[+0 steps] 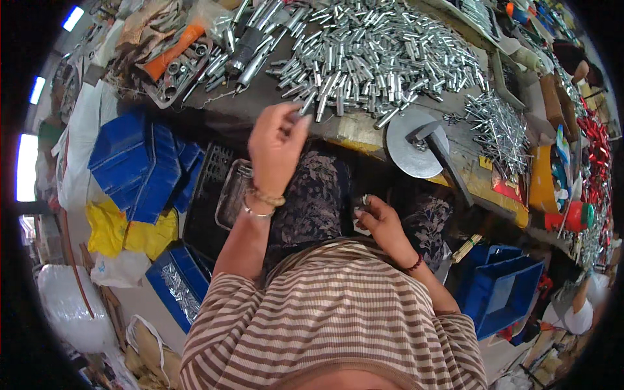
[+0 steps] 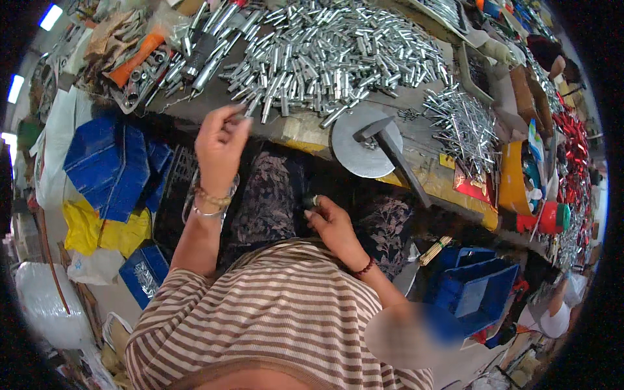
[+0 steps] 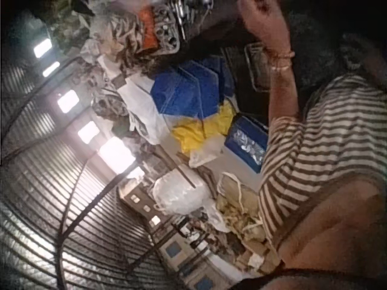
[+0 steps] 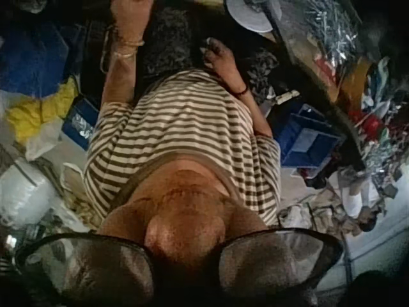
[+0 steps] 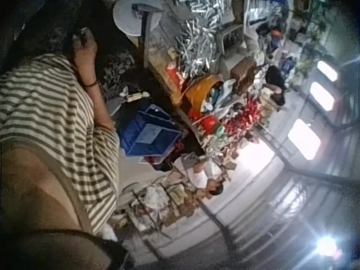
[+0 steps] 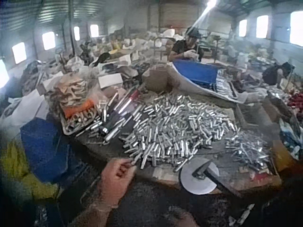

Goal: Assembling metal components using a hammer and a fixture on a workbench.

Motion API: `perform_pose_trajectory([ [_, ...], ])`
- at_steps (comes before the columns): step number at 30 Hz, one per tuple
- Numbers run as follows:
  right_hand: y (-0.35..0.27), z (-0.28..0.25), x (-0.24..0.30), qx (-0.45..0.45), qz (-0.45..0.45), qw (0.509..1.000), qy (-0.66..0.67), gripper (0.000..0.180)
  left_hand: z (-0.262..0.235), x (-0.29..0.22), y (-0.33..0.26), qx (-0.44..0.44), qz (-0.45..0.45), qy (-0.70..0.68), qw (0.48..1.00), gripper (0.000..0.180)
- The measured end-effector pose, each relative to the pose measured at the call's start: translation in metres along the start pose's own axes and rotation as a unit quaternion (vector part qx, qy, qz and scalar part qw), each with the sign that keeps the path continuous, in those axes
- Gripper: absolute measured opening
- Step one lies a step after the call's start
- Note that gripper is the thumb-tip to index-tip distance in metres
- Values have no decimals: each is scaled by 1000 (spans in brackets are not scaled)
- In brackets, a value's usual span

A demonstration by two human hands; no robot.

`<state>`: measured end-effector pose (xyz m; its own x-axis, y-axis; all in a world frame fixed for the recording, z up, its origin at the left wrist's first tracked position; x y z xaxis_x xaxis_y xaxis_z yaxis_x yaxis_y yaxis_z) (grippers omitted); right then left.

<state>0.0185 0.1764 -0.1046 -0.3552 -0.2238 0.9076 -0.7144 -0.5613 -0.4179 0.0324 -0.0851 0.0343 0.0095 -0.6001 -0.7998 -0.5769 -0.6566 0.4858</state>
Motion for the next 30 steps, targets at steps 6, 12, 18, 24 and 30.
perform_pose_trajectory([
  [6,-15,-32,29,-55,-96,990,-82,23,64,-39,20,76,174,239,952,48],
  [12,-56,-66,88,-108,-128,982,-85,24,71,-46,17,121,173,181,960,30],
  [18,-81,-159,164,-381,-303,821,-298,18,74,-42,10,158,7,-61,986,18],
  [24,-35,-183,205,-414,-440,573,-554,12,119,-62,-29,278,-134,-264,914,18],
  [30,15,-198,197,-330,-356,477,-733,6,128,-79,-39,293,-6,-143,945,12],
])
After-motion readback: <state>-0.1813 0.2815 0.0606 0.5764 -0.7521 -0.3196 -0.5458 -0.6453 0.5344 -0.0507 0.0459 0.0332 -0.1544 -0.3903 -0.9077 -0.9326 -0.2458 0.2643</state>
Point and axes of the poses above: each hand's wrist, its own y-axis towards the middle knuckle, its own z-axis out of the palm, x = y × z, the point moved 7 cm from there along y, towards the middle knuckle, and after that the axes turned 6 degrees about -x, right-handed, at the moved point
